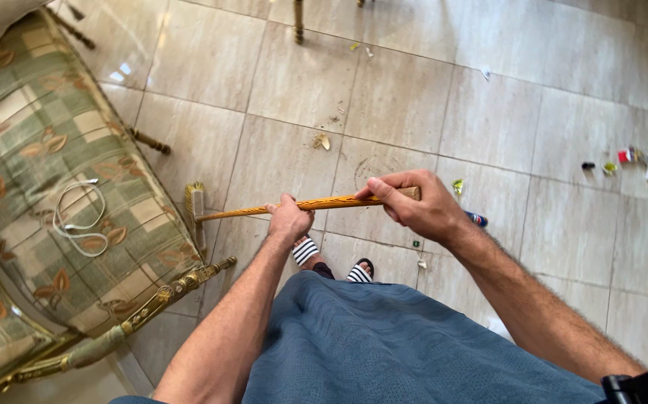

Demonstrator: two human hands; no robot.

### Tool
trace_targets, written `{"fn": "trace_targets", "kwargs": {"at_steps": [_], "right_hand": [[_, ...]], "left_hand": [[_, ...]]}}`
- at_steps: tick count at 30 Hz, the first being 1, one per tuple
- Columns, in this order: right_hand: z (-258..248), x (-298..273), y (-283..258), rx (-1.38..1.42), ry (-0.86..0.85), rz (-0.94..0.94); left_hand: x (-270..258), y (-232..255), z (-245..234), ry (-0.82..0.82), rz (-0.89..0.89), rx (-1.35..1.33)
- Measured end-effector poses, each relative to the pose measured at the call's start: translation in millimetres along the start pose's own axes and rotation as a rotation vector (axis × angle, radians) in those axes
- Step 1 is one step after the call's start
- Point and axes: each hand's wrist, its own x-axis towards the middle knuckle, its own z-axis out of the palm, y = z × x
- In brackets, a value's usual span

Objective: The person sweeps debris across a tiled floor using a broom, pushing small scraps and dust into piles.

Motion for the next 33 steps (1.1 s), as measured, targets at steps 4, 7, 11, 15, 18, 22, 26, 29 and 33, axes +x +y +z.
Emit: {"fn": "trace_targets", "kwargs": {"at_steps": [4,7,11,15,18,22,26,29,33], "right_hand": [[-40.2,-36.5,13.5,0.060,0.132,0.008],[-69.7,-66.2,15.7,-0.022,0.251,-0.017],[-97.4,-110.9,18.7,-0.148,0.341,-0.033],[-108.6,-145.7,32.0,-0.076,0.386,-0.141],[-113.8,-163.6,44.8,-0.001,0.416,-0.253],[-113.7,-170.2,56.0,0.066,0.426,-0.273],[-101.4,-158.9,62.1,0.068,0.372,-0.264],[-81.6,-148.2,65.9,0.128,0.320,-0.193],[-54.2,-137.3,68.1,0.052,0.197,-0.090]], "left_hand": [[-21.0,39.5,41.2,-0.034,0.094,0.049],[-40.8,67.0,66.8,-0.034,0.242,0.098],[-77.2,98.9,86.8,0.013,0.463,0.178],[-121.8,130.3,78.5,-0.051,0.512,0.393],[-152.3,145.7,76.3,-0.116,0.476,0.474],[-165.7,142.5,72.0,-0.068,0.480,0.443],[-156.7,121.7,61.7,-0.014,0.455,0.488],[-143.2,101.9,47.6,-0.011,0.404,0.510],[-123.4,68.9,34.4,0.019,0.365,0.559]]}}
